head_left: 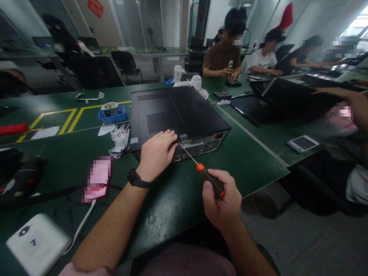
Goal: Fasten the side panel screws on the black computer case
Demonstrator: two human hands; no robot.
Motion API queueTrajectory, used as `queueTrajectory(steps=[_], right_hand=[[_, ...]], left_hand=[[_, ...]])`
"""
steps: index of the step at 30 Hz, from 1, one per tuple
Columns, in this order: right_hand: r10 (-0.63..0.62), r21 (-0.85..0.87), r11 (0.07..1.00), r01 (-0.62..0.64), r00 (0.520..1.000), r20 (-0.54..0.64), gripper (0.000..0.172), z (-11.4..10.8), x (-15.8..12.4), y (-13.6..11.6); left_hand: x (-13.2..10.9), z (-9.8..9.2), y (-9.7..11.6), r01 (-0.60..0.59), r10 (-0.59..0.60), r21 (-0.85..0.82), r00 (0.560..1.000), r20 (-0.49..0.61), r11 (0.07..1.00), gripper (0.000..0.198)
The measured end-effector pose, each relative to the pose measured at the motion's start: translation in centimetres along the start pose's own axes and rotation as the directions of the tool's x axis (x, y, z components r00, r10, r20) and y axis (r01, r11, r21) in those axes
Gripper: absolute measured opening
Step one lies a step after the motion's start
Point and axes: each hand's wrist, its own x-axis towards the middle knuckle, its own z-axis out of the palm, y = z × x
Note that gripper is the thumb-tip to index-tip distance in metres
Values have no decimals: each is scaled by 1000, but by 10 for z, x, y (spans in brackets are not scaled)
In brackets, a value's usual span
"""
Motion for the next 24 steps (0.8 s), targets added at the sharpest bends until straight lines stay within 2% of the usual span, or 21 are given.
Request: queueTrajectory(steps=[24], right_hand=[[-16, 25, 1000, 16, 1000, 0, 25, 1, 2, 3]], left_hand=[[0, -1, 1, -2, 2, -5, 1000, 1, 1000, 24]])
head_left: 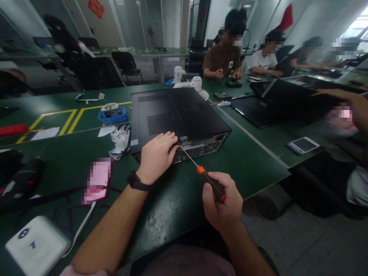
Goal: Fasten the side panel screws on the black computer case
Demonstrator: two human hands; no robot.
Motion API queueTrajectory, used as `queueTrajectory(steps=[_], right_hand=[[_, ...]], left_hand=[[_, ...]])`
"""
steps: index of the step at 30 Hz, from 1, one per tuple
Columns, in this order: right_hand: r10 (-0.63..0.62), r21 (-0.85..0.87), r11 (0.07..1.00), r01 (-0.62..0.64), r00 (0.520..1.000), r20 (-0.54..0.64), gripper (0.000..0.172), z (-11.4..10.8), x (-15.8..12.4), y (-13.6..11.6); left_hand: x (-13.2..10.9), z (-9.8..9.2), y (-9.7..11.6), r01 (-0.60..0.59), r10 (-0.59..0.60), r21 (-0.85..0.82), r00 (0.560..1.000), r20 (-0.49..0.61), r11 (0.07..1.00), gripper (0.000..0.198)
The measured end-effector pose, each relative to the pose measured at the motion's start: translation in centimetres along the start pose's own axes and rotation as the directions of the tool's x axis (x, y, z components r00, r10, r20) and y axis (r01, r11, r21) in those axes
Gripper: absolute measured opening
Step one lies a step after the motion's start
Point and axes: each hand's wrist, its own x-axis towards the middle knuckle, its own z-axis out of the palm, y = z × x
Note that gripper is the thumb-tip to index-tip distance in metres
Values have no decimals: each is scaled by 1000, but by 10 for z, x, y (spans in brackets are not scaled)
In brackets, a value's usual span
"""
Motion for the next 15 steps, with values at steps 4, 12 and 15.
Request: queueTrajectory(steps=[4, 12, 15], right_hand=[[-8, 12, 1000, 8, 1000, 8, 26, 1, -2, 1], [-47, 2, 999, 47, 999, 1, 26, 2, -2, -1], [-61, -4, 998, 61, 998, -12, 26, 2, -1, -1]], left_hand=[[0, 0, -1, -2, 2, 4, 1000, -2, 1000, 24], [0, 4, -3, -33, 34, 14, 998, -52, 999, 23], [0, 3, -2, -32, 33, 20, 998, -50, 999, 22]])
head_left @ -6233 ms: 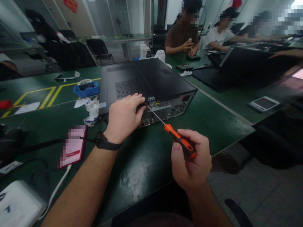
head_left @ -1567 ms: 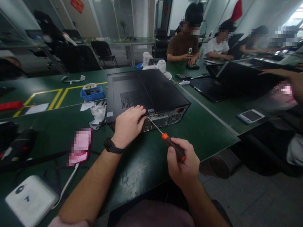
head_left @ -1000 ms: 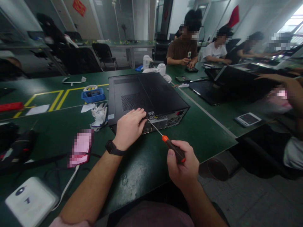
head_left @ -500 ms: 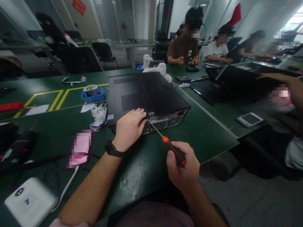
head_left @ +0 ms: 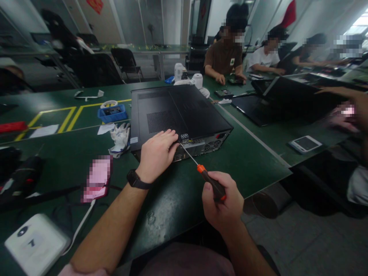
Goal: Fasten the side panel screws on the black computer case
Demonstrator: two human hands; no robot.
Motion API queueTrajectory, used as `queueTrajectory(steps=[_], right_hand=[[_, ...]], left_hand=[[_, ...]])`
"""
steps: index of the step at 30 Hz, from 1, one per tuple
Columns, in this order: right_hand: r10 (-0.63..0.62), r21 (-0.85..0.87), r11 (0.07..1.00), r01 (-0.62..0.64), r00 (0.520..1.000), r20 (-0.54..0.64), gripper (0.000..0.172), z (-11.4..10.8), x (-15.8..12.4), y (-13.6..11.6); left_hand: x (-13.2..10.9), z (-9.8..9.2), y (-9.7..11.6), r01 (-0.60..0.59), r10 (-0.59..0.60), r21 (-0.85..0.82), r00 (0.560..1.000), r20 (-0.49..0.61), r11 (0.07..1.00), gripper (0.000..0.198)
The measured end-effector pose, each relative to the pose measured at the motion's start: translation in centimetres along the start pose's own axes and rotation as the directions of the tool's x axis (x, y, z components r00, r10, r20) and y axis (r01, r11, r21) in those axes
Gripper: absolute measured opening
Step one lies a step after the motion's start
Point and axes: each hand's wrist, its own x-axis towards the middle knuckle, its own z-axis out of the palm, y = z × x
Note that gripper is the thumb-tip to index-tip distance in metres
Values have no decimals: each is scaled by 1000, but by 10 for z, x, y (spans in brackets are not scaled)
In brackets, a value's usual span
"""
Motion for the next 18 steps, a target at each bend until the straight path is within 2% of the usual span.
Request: queueTrajectory(steps=[6, 18], right_hand=[[-9, -24, 1000, 8, 999, -49, 24, 2, 2, 1], [-32, -84, 996, 23, 994, -101, 19, 4, 7, 2]], left_hand=[[0, 0, 0, 17, -17, -2, 999, 28, 1000, 23], [0, 1, 0, 6, -6, 11, 1000, 14, 1000, 23]])
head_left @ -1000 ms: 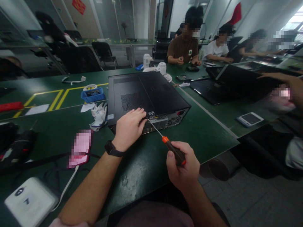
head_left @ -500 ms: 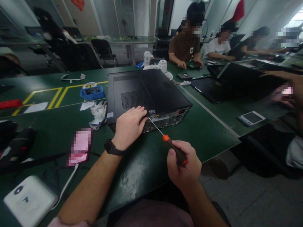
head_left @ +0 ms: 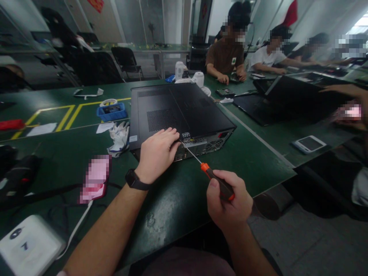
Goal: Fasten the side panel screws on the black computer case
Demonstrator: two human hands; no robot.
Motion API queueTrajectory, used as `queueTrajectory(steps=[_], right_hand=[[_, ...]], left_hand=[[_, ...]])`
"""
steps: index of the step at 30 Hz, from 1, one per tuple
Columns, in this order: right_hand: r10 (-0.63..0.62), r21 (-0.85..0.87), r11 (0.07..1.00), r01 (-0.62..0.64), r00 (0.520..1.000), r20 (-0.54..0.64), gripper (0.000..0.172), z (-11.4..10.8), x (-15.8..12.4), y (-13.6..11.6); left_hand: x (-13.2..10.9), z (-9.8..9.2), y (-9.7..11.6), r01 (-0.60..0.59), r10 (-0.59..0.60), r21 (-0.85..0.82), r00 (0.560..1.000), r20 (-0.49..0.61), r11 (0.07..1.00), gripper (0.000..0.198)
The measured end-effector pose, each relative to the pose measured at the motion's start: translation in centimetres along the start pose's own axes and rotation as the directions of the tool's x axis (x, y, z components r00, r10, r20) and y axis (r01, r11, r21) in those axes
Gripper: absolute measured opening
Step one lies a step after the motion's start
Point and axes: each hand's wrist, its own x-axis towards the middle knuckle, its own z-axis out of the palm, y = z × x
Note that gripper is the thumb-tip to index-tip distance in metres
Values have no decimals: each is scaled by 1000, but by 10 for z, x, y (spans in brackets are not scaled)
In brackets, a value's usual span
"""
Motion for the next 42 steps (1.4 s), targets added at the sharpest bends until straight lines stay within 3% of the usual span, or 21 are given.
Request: queueTrajectory(steps=[11, 22, 28, 32, 42], right_hand=[[27, -51, 998, -30, 997, -73, 11, 1, 21, -2], [65, -71, 995, -75, 988, -140, 9, 8, 10, -4], [200, -37, 977, -212, 958, -206, 12, 17, -16, -2], [272, 19, 962, -273, 945, -180, 16, 19, -27, -4], [30, 40, 999, -26, 995, -94, 21, 13, -18, -6]], left_hand=[[2, -1, 1, 18, -19, 25, 1000, 19, 1000, 23], [3, -3, 3, 37, -38, 33, 999, 25, 999, 20], [4, -4, 3, 62, -63, 37, 997, 38, 997, 20], [4, -3, 3, 62, -63, 29, 998, 28, 998, 20], [3, -2, 2, 47, -47, 28, 999, 11, 999, 20]])
